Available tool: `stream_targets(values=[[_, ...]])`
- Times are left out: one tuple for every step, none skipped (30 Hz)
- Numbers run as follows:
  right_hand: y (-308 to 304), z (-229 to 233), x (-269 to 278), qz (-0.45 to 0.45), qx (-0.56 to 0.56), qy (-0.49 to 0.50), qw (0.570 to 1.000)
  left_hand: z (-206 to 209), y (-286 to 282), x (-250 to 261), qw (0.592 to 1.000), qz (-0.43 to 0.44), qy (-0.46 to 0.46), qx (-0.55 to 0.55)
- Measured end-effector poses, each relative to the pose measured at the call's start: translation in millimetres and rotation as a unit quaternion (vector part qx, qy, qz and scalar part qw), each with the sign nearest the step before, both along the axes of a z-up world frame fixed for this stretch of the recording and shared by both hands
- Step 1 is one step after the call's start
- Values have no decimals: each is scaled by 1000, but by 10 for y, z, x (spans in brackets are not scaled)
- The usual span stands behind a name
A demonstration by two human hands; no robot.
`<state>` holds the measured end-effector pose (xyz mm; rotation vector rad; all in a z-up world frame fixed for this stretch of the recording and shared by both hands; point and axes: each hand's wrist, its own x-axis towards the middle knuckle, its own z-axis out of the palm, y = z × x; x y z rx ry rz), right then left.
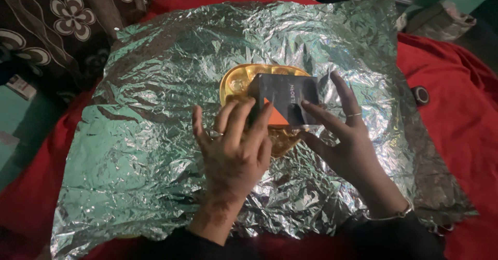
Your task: The person wraps a small box as a gift. They handle a roll of tape and scissors, spread a large sheet of silver foil on the bed, place a gold heart-shaped tray and the box on it, then fold gold foil over the items and press and crease the foil to enclose the package.
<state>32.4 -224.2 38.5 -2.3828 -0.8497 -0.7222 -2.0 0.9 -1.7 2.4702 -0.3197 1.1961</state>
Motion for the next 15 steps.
stream_targets(values=[[-39, 25, -40, -3, 4, 8, 1000, 0, 3, 6, 1000, 3, -7, 3], [-87, 54, -73, -6, 8, 16, 1000, 1, -6, 6, 1000, 6, -13, 6], [-148, 83, -105, -11, -1, 8, 1000, 5, -19, 1, 1000, 7, -19, 8], [-233, 118, -145, -16, -10, 1, 1000, 9, -41, -14, 1000, 7, -25, 10], [-310, 134, -194, -20, -15, -6, 1000, 11, -43, -50, 999, 8, -29, 14], [-409, 154, -242, -60, -33, -2, 998, 13, -56, -98, 999, 4, -26, 18], [-530, 186, -261, -99, -50, -1, 994, 23, -72, -132, 999, 0, -26, 23], [-663, 207, -275, -139, -66, 0, 988, 37, -82, -166, 999, -4, -26, 27], [-820, 222, -289, -168, -42, -1, 985, 53, -98, -187, 999, 8, -18, 27], [-982, 221, -292, -198, -18, -1, 980, 69, -94, -208, 999, 20, -9, 25], [-1170, 216, -302, -228, 5, -1, 974, 82, -99, -236, 999, 30, 0, 23], [-1365, 218, -280, -251, -3, -4, 968, 95, -99, -263, 999, 37, 6, 16], [-1560, 227, -238, -276, -12, -6, 961, 110, -87, -293, 999, 42, 12, 10], [-1757, 239, -194, -300, -20, -7, 954, 126, -89, -320, 999, 47, 19, 4], [-1975, 268, -174, -281, 123, 70, 949, 140, -120, -354, 999, 36, 19, 17]])
